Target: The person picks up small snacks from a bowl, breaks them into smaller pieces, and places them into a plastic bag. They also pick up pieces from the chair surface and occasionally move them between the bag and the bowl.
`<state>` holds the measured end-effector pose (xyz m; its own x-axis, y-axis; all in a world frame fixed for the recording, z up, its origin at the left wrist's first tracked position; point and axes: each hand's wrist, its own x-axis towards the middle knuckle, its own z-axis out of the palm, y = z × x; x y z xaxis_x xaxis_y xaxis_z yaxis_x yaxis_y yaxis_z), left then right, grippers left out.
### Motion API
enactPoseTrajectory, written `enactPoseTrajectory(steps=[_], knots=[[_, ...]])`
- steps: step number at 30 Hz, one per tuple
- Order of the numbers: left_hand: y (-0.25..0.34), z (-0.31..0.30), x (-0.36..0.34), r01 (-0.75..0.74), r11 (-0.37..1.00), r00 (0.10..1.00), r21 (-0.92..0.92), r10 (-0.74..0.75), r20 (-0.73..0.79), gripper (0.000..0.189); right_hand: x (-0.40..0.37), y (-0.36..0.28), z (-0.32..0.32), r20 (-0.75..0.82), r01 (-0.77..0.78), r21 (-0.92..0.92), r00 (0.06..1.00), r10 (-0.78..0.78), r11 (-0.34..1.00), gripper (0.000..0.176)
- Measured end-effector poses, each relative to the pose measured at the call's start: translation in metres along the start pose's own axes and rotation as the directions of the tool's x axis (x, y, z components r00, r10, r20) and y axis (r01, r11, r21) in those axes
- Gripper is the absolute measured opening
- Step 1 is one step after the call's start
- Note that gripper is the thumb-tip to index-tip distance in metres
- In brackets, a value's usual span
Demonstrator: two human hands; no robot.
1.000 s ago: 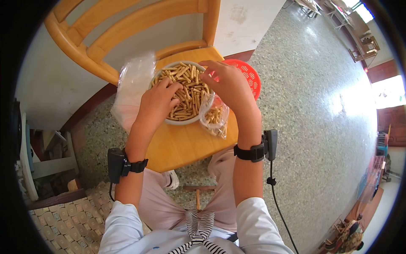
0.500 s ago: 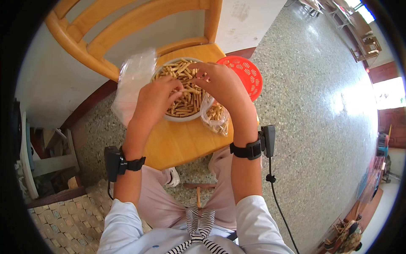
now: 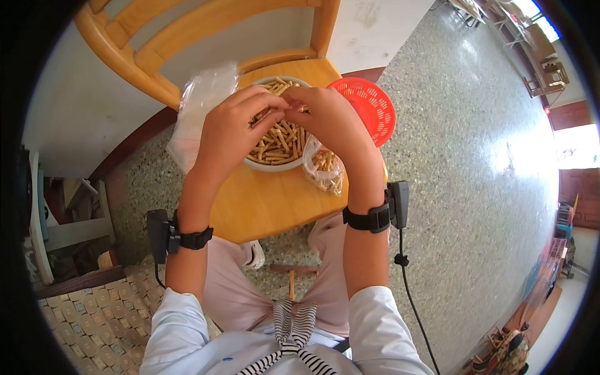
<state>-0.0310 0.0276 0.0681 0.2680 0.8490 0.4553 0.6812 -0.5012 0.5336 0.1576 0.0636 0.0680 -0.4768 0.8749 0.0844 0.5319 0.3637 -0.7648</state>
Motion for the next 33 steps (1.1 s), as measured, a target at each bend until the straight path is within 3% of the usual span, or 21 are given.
enactPoseTrajectory(steps=[6,17,19,23,24,26,30,33], knots=[[0.002,-0.004,0.002,0.05,0.99,0.997,-0.132,-0.057,-0.052,0.011,0.003,-0.007,0.001,-0.061,0.063,0.053,0.996,-0.06,0.997,0.02],[0.003,-0.012,0.004,0.158,0.971,0.981,-0.182,-0.174,-0.079,0.013,0.007,-0.004,0.005,-0.106,0.118,0.116,0.989,-0.106,0.986,0.022],[0.001,-0.011,0.004,0.17,0.97,0.975,-0.174,-0.191,-0.114,0.013,0.008,-0.003,0.004,-0.19,0.176,0.153,0.971,-0.146,0.972,0.023],[-0.005,-0.009,0.005,0.18,0.965,0.959,-0.19,-0.215,-0.186,0.012,0.007,-0.009,0.0,-0.276,0.142,0.14,0.956,-0.099,0.98,0.023],[-0.006,-0.008,0.005,0.186,0.963,0.956,-0.195,-0.223,-0.19,0.012,0.006,-0.01,0.0,-0.323,0.19,0.085,0.934,-0.154,0.978,0.024],[-0.006,-0.007,0.004,0.225,0.953,0.953,-0.203,-0.258,-0.157,0.014,0.006,-0.015,-0.001,-0.368,0.234,0.025,0.906,-0.208,0.972,0.025],[-0.003,-0.003,0.003,0.306,0.914,0.936,-0.266,-0.34,-0.09,0.018,0.004,-0.026,0.001,-0.41,0.302,0.092,0.88,-0.24,0.949,0.021],[-0.002,-0.003,0.002,0.25,0.937,0.954,-0.244,-0.281,-0.104,0.019,0.005,-0.026,0.002,-0.389,0.335,0.105,0.88,-0.271,0.936,0.017]])
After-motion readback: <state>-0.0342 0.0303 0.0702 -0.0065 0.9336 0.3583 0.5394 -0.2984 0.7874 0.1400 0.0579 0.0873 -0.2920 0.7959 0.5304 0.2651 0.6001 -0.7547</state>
